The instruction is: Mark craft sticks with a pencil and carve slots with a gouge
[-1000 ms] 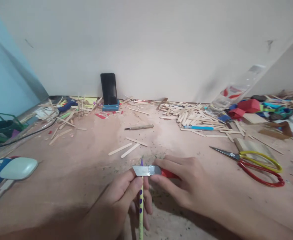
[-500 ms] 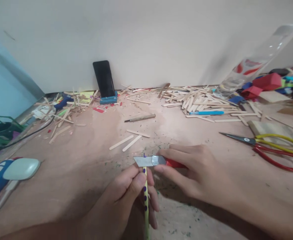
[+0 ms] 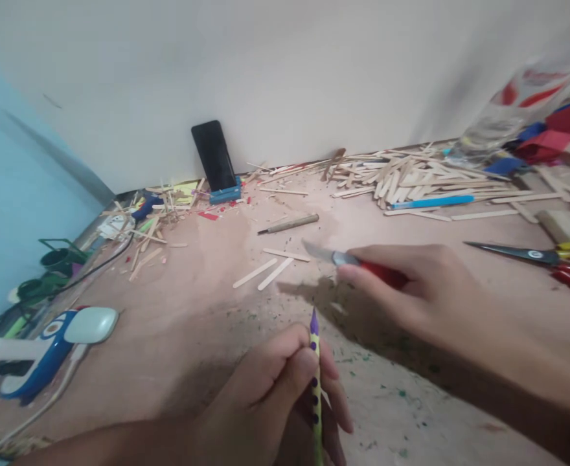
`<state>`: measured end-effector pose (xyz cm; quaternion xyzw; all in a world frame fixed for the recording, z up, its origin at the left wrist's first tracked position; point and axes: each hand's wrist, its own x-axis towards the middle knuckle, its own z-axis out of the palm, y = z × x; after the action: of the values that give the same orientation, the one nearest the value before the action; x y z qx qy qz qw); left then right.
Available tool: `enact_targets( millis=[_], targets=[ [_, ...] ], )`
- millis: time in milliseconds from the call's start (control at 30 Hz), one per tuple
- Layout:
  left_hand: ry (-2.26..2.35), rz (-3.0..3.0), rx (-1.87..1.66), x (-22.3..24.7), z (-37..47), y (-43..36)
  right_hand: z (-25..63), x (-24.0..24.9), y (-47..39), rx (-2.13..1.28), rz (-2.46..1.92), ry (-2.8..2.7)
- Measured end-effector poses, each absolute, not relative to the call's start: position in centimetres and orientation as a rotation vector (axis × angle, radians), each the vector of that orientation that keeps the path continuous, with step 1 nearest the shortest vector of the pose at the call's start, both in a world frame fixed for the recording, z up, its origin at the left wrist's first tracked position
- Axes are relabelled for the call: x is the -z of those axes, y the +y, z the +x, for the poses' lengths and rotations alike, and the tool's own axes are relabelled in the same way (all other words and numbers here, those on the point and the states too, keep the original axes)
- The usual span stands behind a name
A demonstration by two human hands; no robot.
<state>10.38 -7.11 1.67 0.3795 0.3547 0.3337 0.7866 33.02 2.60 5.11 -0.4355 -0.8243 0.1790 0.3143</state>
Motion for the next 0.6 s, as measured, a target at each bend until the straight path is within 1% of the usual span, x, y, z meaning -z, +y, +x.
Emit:
enact_targets(
  millis=[333, 467, 600],
  targets=[
    [0.851, 0.813, -0.793, -2.6, 10.0, -6.2, 32.8, -5.1, 2.2, -0.443, -1.069, -2.209],
    [0.869, 0.842, -0.787, -2.4, 9.8, -6.0, 32.8, -4.6, 1.7, -0.473, -0.935, -2.309],
    [0.874, 0.844, -0.8, -2.3, 9.8, -5.9, 32.8, -4.3, 1.3, -0.544, -0.905, -2.412]
  ],
)
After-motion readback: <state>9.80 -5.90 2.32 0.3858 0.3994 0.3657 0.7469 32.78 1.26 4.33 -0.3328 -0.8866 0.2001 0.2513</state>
